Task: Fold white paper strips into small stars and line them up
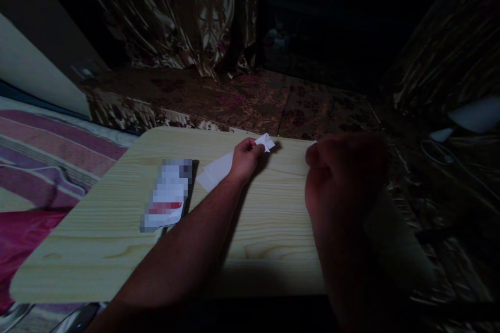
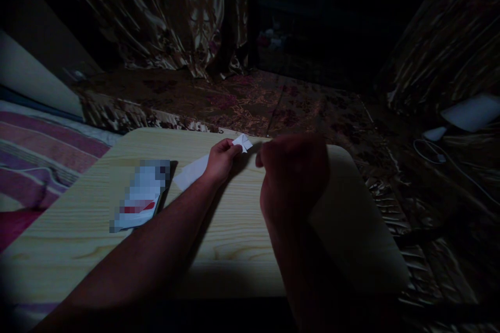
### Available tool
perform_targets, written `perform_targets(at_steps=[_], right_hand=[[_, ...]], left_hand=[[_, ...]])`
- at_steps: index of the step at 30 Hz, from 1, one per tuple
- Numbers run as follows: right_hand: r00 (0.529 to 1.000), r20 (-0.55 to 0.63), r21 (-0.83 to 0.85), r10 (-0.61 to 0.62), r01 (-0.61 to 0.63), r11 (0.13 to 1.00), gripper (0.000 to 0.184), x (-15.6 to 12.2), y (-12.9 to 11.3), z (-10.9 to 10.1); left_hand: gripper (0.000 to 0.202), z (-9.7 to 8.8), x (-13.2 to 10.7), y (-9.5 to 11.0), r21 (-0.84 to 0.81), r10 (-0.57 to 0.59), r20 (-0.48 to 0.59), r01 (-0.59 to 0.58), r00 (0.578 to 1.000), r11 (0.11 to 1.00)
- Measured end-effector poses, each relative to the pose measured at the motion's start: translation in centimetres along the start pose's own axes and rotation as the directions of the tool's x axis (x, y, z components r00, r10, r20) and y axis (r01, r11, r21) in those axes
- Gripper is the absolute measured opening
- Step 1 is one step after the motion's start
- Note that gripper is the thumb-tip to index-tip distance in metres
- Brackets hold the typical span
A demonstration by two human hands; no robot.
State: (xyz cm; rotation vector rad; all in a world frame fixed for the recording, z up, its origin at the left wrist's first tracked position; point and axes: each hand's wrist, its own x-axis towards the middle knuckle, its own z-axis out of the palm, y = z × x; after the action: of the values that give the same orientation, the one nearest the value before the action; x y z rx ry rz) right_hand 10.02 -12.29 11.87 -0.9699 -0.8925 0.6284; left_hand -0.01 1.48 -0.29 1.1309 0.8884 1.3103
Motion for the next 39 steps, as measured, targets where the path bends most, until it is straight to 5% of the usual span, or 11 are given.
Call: perform_targets(at_steps=[3, 6, 9, 13, 29, 39], right_hand=[[0.988, -0.144, -0.123, -0.056, 0.038, 0.992, 0.016, 3.4, 5.0, 0.3], [0.998, -0.038, -0.166, 0.046, -0.051, 0.985, 0.019, 5.6, 10.3, -0.2], [0.990, 0.091, -0.200, 0.105, -0.085, 0.976, 0.029, 6.0, 12.9, -0.9], [0.965, 0.189, -0.211, 0.180, -0.139, 0.968, 0.035, 5.5, 13.1, -1.3], [0.946, 0.159, -0.213, 0.284, -0.248, 0.945, 0.019, 5.4, 14.7, -2.1], [0.943, 0.222, -0.271, 0.250, -0.187, 0.944, 0.015, 5.4, 14.7, -2.5]], left_hand=[[0.017, 0.1, -0.1, 0.2, -0.013, -0.014, -0.005, 0.014, 1.000, 1.000], [0.012, 0.1, -0.1, 0.2, -0.012, -0.019, 0.000, 0.019, 1.000, 1.000], [0.008, 0.0, -0.1, 0.1, 0.003, -0.017, 0.037, 0.017, 0.999, 1.000], [0.010, 0.1, -0.3, 0.1, 0.076, -0.015, 0.116, 0.006, 0.993, 0.997], [0.019, 0.1, -0.5, -0.1, 0.240, 0.050, 0.185, -0.095, 0.981, 0.966], [0.024, 0.2, -0.9, 0.2, 0.243, -0.025, 0.249, -0.037, 0.968, 0.969]])
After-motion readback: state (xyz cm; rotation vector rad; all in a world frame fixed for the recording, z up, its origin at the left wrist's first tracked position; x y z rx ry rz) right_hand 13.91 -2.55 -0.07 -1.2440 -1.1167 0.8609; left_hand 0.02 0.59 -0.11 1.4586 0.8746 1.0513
